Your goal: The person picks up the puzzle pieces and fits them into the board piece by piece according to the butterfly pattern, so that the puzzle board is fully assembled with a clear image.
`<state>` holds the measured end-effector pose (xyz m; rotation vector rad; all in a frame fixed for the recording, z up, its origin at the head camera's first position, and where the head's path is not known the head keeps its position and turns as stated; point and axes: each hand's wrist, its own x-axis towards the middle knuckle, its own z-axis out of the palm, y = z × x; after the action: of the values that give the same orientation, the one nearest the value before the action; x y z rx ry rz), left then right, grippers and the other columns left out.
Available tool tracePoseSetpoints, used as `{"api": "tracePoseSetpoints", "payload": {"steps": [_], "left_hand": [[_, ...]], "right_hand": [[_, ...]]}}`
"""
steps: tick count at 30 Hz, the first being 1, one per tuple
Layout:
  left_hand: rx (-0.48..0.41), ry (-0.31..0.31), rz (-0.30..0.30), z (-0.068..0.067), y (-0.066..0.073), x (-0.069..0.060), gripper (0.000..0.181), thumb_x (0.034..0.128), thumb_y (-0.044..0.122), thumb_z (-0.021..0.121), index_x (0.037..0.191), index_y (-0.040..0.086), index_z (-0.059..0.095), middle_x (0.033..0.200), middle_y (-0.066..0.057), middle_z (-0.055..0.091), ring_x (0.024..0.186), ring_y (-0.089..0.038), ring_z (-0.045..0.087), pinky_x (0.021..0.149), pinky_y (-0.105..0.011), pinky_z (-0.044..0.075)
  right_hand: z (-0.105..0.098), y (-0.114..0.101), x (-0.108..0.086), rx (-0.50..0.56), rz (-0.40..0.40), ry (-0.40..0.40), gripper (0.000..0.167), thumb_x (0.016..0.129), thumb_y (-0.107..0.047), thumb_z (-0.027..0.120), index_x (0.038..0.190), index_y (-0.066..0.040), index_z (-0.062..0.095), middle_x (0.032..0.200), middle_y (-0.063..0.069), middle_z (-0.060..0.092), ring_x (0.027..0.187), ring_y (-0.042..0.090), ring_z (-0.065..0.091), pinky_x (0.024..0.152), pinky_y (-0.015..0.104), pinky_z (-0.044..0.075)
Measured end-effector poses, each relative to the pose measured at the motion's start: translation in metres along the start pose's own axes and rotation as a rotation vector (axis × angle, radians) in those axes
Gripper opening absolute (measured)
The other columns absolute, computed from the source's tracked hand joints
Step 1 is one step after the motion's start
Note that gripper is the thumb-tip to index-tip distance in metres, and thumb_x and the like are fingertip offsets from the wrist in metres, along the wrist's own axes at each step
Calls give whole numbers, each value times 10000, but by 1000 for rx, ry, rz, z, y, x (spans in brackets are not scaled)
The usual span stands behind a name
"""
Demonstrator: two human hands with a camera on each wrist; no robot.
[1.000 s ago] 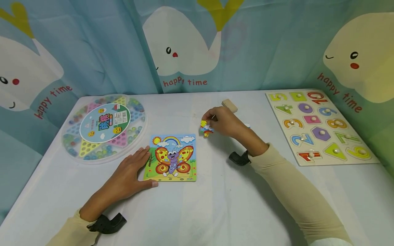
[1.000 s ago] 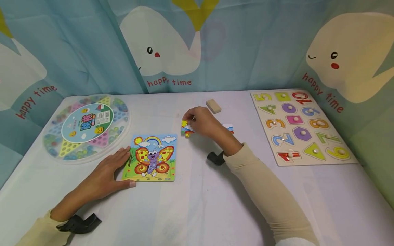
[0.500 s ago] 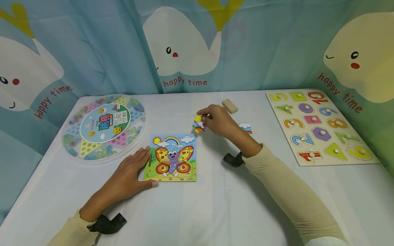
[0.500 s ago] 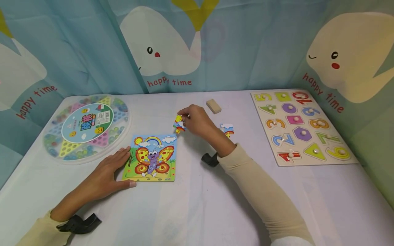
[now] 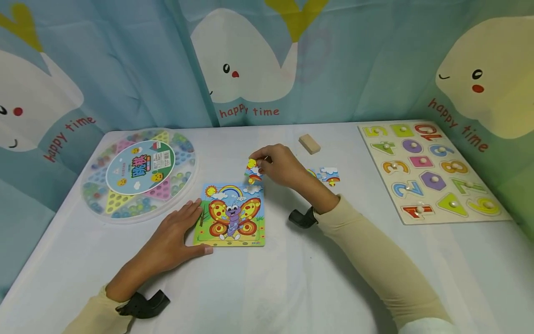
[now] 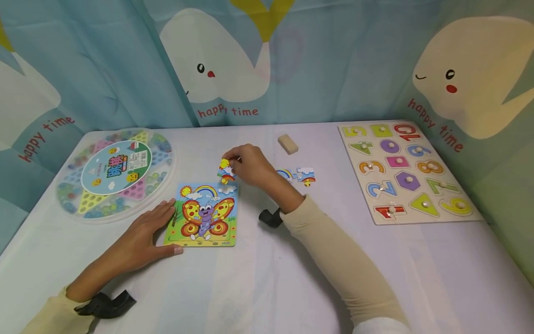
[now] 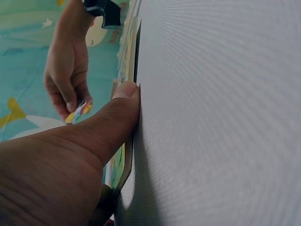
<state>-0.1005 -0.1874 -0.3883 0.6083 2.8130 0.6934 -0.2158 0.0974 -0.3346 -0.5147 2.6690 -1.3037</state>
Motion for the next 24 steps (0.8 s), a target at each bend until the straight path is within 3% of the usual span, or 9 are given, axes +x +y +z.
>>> {"api": "tracePoseSetpoints", "payload": {"steps": [24], "left_hand": [[4, 8, -2, 0, 0, 0, 1006, 750, 529, 787, 1484, -9, 358, 1585, -121, 240, 1456, -341, 154, 1140, -576, 130]], "right_hand": [[39, -20, 9, 20, -56, -71, 229, 980, -31, 528, 1128, -6, 702, 984, 72, 669, 768, 143, 632, 668, 235, 528]]}}
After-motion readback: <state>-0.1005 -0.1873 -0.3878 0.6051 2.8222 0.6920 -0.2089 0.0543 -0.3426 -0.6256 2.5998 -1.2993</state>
